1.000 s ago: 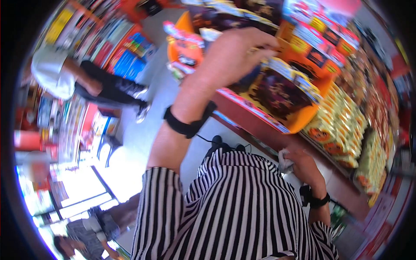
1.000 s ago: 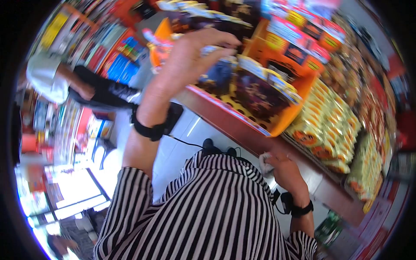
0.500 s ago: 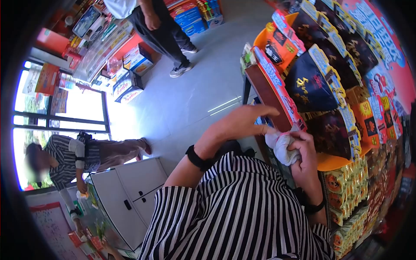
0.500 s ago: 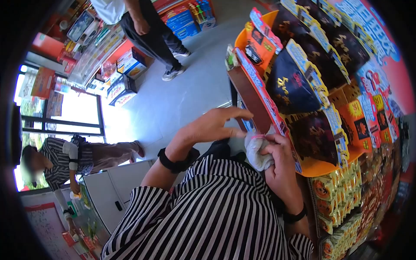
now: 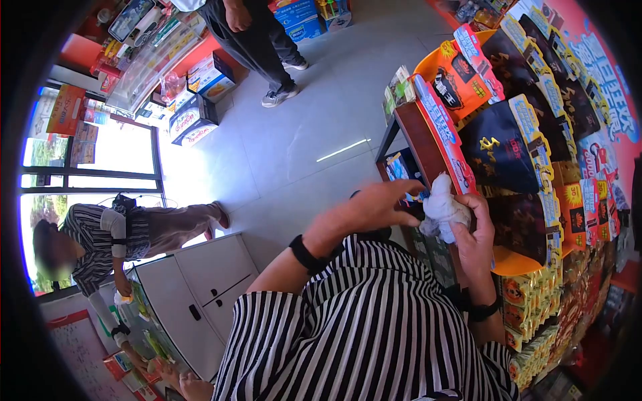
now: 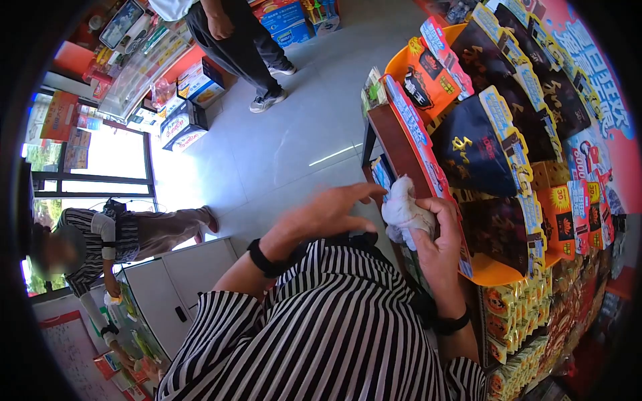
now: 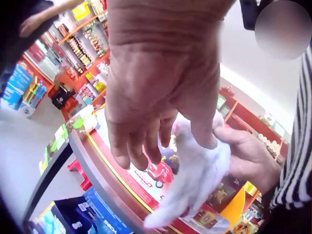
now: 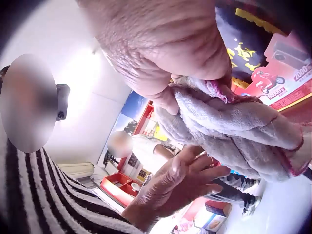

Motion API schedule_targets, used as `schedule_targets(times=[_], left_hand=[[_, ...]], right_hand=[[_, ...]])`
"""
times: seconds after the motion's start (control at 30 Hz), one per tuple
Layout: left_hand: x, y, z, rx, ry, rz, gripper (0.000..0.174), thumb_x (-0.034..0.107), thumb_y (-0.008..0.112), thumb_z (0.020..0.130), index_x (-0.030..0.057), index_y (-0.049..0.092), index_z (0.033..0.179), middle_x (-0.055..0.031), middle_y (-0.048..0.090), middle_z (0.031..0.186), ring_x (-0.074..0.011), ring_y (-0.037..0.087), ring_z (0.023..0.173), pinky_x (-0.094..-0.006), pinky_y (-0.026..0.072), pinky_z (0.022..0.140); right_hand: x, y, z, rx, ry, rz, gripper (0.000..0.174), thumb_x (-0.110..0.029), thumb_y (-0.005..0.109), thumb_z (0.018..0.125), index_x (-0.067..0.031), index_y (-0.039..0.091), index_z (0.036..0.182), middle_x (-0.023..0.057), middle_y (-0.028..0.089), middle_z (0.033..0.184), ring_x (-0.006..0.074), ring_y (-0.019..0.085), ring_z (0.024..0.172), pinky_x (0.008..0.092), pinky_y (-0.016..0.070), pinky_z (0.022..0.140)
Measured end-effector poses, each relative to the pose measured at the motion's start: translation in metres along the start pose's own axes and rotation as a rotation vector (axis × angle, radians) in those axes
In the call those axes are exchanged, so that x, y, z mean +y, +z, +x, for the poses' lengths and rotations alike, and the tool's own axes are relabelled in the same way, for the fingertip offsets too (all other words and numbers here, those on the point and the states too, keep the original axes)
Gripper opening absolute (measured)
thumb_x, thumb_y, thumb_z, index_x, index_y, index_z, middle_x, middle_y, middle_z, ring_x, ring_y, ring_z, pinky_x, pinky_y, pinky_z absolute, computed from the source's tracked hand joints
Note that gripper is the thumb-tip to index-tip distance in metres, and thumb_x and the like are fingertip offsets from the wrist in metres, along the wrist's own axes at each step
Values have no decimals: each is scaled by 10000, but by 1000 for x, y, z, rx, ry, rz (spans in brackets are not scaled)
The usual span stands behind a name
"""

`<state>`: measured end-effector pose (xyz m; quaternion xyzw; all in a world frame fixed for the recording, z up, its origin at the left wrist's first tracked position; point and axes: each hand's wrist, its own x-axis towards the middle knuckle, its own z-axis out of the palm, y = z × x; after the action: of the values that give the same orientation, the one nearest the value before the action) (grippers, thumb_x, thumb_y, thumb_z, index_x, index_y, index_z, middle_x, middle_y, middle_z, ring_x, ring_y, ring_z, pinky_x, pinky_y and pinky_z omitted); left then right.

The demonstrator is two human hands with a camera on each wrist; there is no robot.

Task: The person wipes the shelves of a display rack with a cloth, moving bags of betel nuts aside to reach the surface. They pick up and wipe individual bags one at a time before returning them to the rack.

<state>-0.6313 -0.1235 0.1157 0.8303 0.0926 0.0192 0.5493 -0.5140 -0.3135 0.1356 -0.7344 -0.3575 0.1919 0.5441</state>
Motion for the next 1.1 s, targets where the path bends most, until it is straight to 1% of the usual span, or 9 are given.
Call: schedule_targets(times=[0.2,0.33,0.47,0.53,0.67,0.8,0.87,0.93,1.1], left_hand=[[-28,1,12,-116,-58,44,283,212,617,796,10,604,994,-204,641,946,-370,605,903,-413,480,782],[-36,-36,6,186,204,45,254,200,583,807,-3,588,961,-198,620,894,-385,588,851,-418,475,757],[-25,-66,-3,125,-58,-253,253,199,568,850,-20,558,976,-137,605,877,-238,595,791,-330,470,740],[-34,-63,-4,170,-138,-837,288,255,530,917,10,557,1065,-69,611,904,-151,588,798,-300,474,735],[-39,-62,-4,256,-118,-1398,271,268,500,957,29,543,1076,-42,605,912,-114,586,794,-262,488,733],[-44,-45,1,189,-180,-1429,276,249,479,976,23,539,1122,-41,608,928,-132,584,824,-280,486,776],[-49,-50,-3,193,-276,-1030,308,263,483,974,15,567,1136,-46,615,970,-142,587,847,-267,470,806],[-46,-69,-7,145,-170,-640,328,279,505,960,14,597,1129,-72,620,1001,-161,579,922,-281,448,850],[-62,-49,-1,153,205,-475,509,172,740,783,30,542,1230,-146,430,1314,-240,448,1186,-333,363,1004]], right_hand=[[-9,23,19,-97,-46,-85,387,4,631,718,1,544,1095,108,514,1075,219,498,1035,319,392,916],[9,33,25,-130,79,-92,472,-9,656,709,7,522,1161,135,520,1100,252,502,1060,350,391,935],[25,37,34,-414,211,-115,436,-32,648,749,23,525,1164,121,561,1058,207,548,979,320,422,877],[41,36,40,-651,575,27,344,-62,617,811,14,536,1137,86,575,1044,140,537,961,282,428,837],[34,52,56,-441,423,266,301,-101,572,866,9,526,1142,72,577,1062,95,523,968,252,410,860],[22,78,72,-479,363,240,342,-101,546,860,6,539,1185,91,606,1094,170,549,1029,300,415,904],[25,87,71,-442,299,172,229,-82,525,883,-18,592,1092,73,639,937,149,580,918,290,442,840],[12,84,74,-430,587,466,179,-78,541,886,-23,606,1043,16,625,885,85,563,797,255,456,735],[19,103,77,-423,451,510,170,-119,547,915,-10,615,1026,13,625,895,61,572,823,221,461,738]])
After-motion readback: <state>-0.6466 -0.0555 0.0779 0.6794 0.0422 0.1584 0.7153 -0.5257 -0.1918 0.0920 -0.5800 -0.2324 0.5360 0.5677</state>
